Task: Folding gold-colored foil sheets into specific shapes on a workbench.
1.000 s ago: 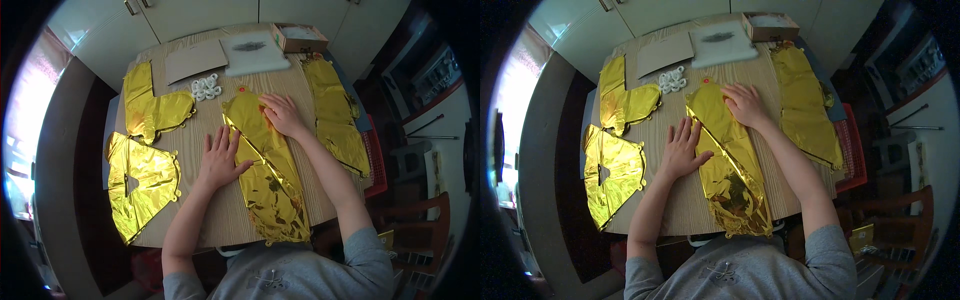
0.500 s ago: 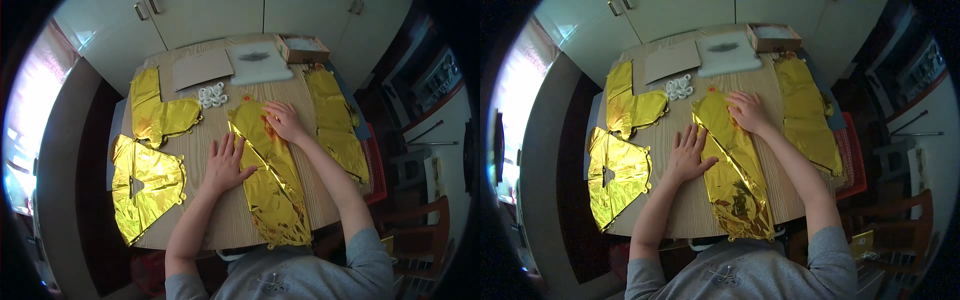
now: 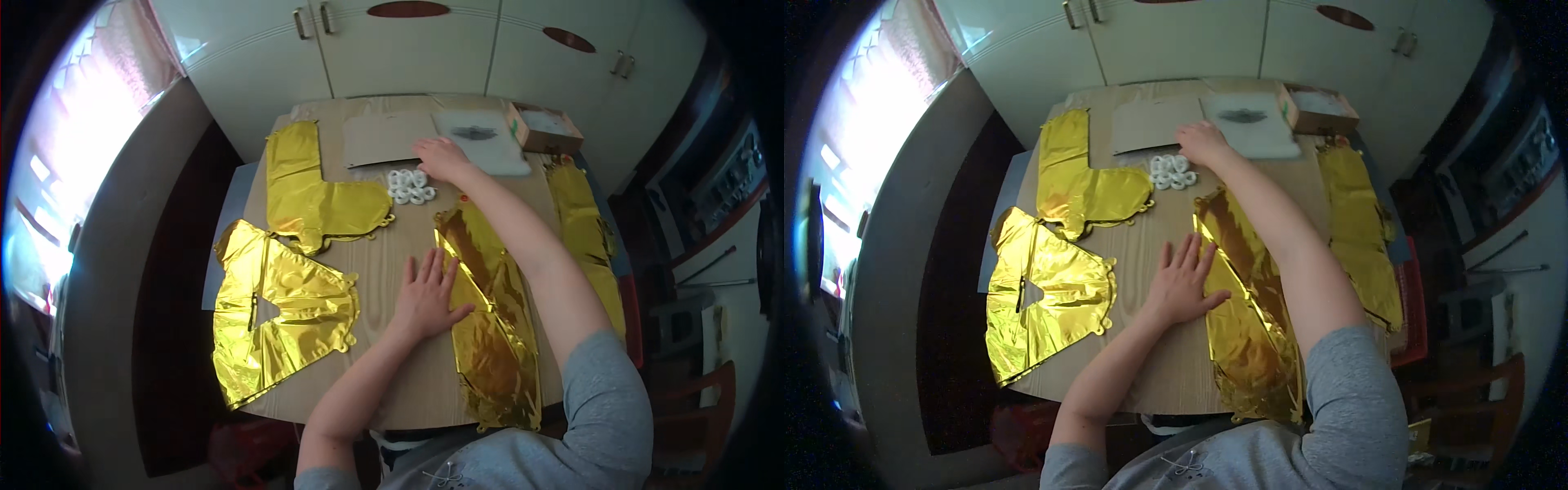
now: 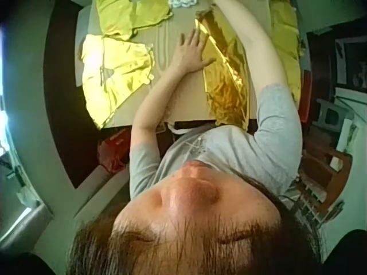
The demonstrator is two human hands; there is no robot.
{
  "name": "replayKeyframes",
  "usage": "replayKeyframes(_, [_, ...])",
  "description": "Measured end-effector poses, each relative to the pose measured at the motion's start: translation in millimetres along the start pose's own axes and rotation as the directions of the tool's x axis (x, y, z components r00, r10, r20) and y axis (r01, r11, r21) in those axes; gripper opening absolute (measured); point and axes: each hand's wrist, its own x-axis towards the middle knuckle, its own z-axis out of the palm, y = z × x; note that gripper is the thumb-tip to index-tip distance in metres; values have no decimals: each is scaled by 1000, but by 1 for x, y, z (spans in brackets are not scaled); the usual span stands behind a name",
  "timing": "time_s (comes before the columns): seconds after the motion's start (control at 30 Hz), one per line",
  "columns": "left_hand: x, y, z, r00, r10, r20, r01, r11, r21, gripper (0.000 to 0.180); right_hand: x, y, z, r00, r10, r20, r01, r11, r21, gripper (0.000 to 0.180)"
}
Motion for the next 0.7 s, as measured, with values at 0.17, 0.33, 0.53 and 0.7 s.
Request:
replayKeyframes(0.17, [-2,-2,0,1000,-6,-11,6,999,-34,91,28,11,12,945,134,297,-161,985,67,25])
replayKeyframes(0.33, [-3,-2,1,999,-5,-40,3,999,-36,91,30,23,12,945,92,313,-137,983,126,30])
replayKeyframes(0.53, [-1,-2,-2,999,-1,-33,0,999,-36,92,36,33,14,934,84,348,-155,971,183,27])
replayKeyframes(0.7, [-1,-3,-4,1000,-8,-18,7,1000,-30,92,35,22,2,956,49,289,-76,993,86,25])
